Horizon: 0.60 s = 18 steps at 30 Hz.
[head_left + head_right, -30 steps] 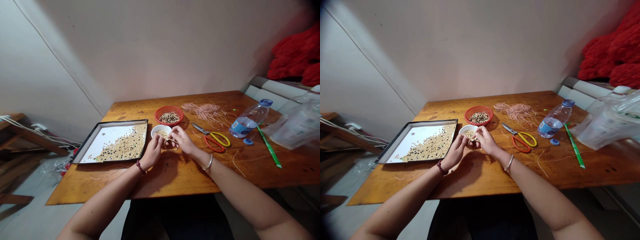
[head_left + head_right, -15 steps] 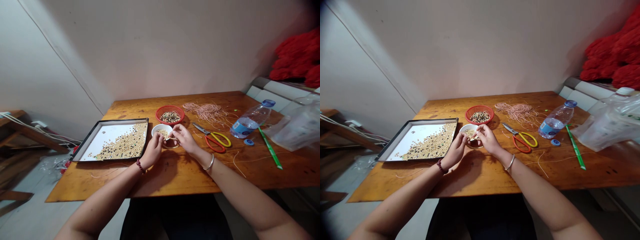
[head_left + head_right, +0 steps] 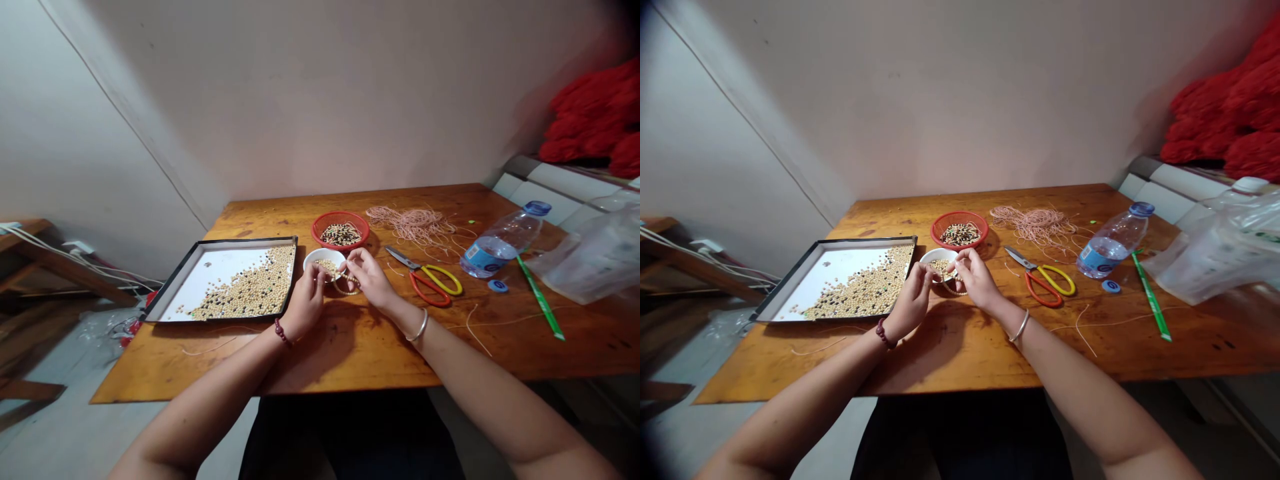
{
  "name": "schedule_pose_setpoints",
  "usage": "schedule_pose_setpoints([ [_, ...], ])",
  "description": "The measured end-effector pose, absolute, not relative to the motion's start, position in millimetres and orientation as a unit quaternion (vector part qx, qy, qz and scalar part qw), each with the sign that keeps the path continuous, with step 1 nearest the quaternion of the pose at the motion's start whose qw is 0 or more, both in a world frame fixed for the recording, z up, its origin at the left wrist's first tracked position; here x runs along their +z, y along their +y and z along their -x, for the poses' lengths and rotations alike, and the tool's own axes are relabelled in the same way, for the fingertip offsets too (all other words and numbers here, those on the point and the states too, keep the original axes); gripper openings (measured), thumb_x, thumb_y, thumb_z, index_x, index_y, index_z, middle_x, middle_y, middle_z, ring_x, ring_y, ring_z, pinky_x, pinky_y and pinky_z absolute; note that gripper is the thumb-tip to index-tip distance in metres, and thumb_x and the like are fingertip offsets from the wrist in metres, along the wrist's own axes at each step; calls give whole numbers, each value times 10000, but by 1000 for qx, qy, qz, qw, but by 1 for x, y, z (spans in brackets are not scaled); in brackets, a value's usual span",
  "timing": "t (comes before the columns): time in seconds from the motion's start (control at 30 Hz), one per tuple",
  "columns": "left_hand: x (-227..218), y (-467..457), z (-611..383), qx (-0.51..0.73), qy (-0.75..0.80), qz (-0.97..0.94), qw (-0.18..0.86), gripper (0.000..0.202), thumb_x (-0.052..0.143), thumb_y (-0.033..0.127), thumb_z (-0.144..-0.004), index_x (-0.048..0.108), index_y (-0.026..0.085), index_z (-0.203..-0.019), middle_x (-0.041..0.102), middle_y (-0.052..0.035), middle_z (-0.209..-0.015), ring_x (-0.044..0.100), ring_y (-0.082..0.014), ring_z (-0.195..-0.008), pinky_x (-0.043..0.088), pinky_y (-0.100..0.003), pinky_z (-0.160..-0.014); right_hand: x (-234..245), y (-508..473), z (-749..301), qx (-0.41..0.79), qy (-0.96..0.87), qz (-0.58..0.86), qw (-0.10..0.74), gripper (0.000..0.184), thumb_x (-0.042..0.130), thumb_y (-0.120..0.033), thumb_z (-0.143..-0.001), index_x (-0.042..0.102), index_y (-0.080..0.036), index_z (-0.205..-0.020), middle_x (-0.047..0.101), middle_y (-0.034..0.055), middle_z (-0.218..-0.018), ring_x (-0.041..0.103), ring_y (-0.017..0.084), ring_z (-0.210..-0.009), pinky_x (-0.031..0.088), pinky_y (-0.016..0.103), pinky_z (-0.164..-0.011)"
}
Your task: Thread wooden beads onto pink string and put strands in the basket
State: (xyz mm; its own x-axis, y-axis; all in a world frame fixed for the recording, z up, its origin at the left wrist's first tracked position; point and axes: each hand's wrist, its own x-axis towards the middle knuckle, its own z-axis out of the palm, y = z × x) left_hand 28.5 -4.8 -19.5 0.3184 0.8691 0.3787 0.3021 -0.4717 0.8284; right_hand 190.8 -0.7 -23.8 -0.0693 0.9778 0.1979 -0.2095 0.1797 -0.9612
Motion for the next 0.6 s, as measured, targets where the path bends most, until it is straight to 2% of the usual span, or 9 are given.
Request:
schedule_pose_setpoints([
  [0.33,-19,-5,-27,406,417,-759,293,196,367,335,-959,477,182,-905,553,-40,-834,522,-146,-739,406,-262,-685,-23,0,-192,513,-512,390,568,280,601,-426,-783,420,-224,-850,632,-15,-727,494,73,-419,407,215,-416],
  [0.43,-20,-4,-27,404,423,-746,319,206,387,348,-950,491,183,-884,560,-25,-801,508,-132,-695,401,-246,-644,-23,0,-192,513,-515,397,560,272,610,-419,-776,437,-220,-846,633,-16,-705,500,79,-440,426,216,-427],
  [0.6,-23,-1,-28,396,411,-713,407,231,418,374,-930,503,175,-849,569,-20,-797,538,-127,-731,427,-233,-642,-27,2,-192,496,-513,422,560,246,604,-393,-772,463,-210,-856,632,-11,-679,519,94,-474,427,210,-420],
])
